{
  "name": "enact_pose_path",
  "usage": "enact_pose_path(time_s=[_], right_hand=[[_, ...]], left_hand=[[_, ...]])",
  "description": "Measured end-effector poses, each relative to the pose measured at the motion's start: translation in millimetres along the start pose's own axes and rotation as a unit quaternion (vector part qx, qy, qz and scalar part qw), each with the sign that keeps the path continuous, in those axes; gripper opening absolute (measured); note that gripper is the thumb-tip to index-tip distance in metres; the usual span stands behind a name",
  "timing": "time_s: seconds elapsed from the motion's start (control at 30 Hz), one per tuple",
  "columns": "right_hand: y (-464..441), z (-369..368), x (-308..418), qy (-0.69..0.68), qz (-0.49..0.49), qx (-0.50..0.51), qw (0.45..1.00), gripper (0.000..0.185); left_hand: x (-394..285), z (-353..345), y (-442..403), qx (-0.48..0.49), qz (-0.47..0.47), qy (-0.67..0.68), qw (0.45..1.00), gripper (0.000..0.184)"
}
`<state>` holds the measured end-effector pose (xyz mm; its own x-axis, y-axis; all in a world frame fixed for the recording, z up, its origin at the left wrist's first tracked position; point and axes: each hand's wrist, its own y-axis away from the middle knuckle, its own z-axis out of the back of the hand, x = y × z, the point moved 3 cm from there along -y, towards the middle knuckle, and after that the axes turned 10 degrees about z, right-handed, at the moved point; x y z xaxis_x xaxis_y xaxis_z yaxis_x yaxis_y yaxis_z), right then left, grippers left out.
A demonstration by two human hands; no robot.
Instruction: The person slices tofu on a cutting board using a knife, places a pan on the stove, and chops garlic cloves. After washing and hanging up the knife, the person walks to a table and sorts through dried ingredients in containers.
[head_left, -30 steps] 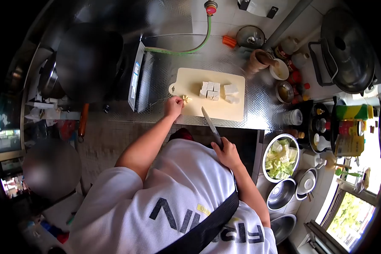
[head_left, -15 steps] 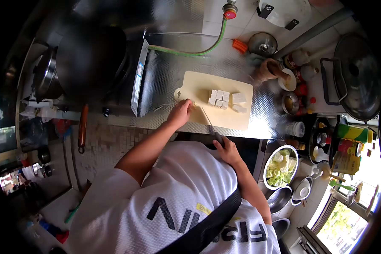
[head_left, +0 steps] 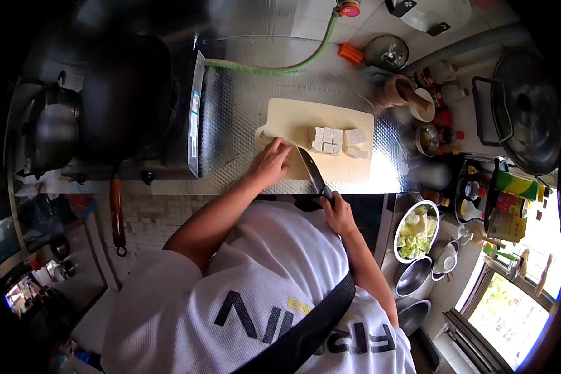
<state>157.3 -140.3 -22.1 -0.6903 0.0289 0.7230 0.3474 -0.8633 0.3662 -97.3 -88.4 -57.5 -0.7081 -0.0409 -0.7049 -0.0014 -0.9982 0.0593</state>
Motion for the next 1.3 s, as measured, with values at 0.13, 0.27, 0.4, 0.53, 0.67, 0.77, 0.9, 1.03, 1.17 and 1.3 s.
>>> enact_pose_path(time_s=[0.13, 0.27, 0.4, 0.53, 0.67, 0.77, 0.9, 1.03, 1.17, 1.3], right_hand=[[-7.2, -4.0, 9.5, -0.003, 0.025, -0.010, 1.000, 0.037], [-20.8, -7.2, 24.5, -0.024, 0.055, -0.015, 0.998, 0.037], [-34.2, -7.7, 38.8, -0.011, 0.096, -0.026, 0.995, 0.035], [-34.4, -6.3, 43.0, -0.030, 0.108, -0.029, 0.993, 0.032], [-27.5, -9.5, 36.6, -0.046, 0.096, -0.033, 0.994, 0.032], [-24.0, -12.6, 33.8, -0.053, 0.092, -0.045, 0.993, 0.031], [-24.6, -15.9, 28.4, -0.035, 0.099, -0.053, 0.993, 0.030], [-25.2, -14.0, 25.6, -0.027, 0.091, -0.054, 0.994, 0.031], [-21.7, -13.8, 23.5, -0.051, 0.078, -0.060, 0.994, 0.031], [-18.8, -12.4, 24.4, -0.075, 0.061, -0.063, 0.993, 0.031]], left_hand=[[10.0, -16.5, 2.5, 0.020, 0.073, -0.029, 0.997, 0.036], [15.4, -25.2, 11.4, -0.007, 0.077, -0.024, 0.997, 0.040], [10.9, -19.2, 13.7, -0.012, 0.074, -0.008, 0.997, 0.048], [-3.2, 6.0, 18.7, 0.024, 0.086, -0.024, 0.996, 0.057], [11.0, 3.1, 31.2, 0.045, 0.033, -0.037, 0.998, 0.059], [20.1, -4.8, 29.5, 0.036, 0.040, -0.044, 0.998, 0.047], [13.4, -9.7, 19.6, 0.028, 0.076, -0.057, 0.995, 0.040], [3.2, -9.2, 12.5, 0.013, 0.060, -0.056, 0.997, 0.036], [10.9, -15.1, 9.8, -0.022, 0.060, -0.070, 0.996, 0.032], [-1.0, -7.6, 8.6, -0.024, 0.031, -0.068, 0.997, 0.034]])
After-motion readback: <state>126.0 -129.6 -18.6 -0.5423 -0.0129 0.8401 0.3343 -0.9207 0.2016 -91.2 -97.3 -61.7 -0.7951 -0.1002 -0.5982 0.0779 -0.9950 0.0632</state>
